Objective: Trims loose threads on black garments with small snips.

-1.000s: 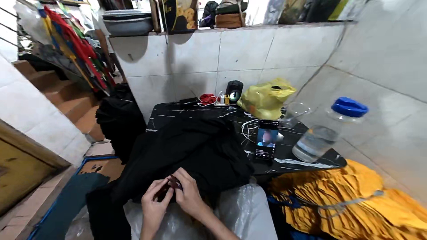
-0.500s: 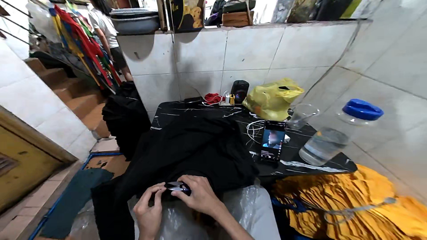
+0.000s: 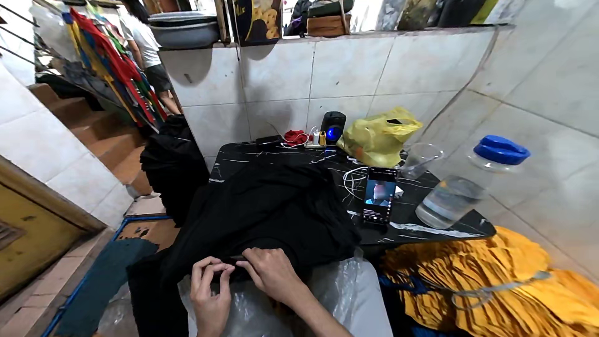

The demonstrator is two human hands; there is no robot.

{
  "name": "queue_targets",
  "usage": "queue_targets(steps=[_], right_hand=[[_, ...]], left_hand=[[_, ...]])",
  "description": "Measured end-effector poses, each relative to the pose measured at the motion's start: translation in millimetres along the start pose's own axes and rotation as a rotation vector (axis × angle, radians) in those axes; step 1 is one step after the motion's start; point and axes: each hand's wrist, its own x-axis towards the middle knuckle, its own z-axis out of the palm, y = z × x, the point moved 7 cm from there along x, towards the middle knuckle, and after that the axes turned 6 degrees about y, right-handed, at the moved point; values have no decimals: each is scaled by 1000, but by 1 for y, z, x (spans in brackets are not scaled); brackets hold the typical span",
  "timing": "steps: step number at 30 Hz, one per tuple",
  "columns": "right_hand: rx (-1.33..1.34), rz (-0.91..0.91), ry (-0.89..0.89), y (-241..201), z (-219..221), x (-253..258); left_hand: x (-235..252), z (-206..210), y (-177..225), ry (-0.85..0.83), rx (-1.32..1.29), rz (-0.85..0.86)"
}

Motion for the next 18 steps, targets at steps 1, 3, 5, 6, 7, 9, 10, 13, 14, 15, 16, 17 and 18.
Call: queue_targets(steps=[1, 3, 5, 6, 7, 9, 10, 13, 14, 15, 16, 17, 18], right_hand=[[-38, 47, 34, 4, -6, -1], [-122, 225, 2, 15, -20, -3], [-208, 426, -116, 31, -36, -10], [-246, 514, -152, 40, -45, -15], [-278, 591, -167, 48, -56, -20], [-330, 723, -219, 60, -77, -32], [-353, 777, -249, 64, -85, -39], [-371, 873, -266, 62, -101, -51], [-332, 875, -201, 62, -105, -53], [-246, 859, -87, 65, -109, -55], [-123, 817, 73, 70, -113, -58], [28, 765, 245, 77, -116, -61], [224, 744, 385, 86, -117, -65]], left_hand=[[-3, 3, 3, -65, -31, -13], [-16, 16, 9, -371, -101, -72], [-34, 32, 8, -772, -95, -134], [-35, 35, 6, -833, -77, -138], [-29, 32, 5, -775, -70, -133], [-2, 17, 1, -504, -37, -147], [11, 10, -2, -353, 26, -174], [29, 9, -11, -190, 337, -276], [27, 18, -14, -258, 383, -323], [21, 28, -18, -319, 370, -354], [15, 35, -20, -340, 338, -361], [10, 39, -22, -309, 309, -339], [7, 40, -22, -251, 256, -314]])
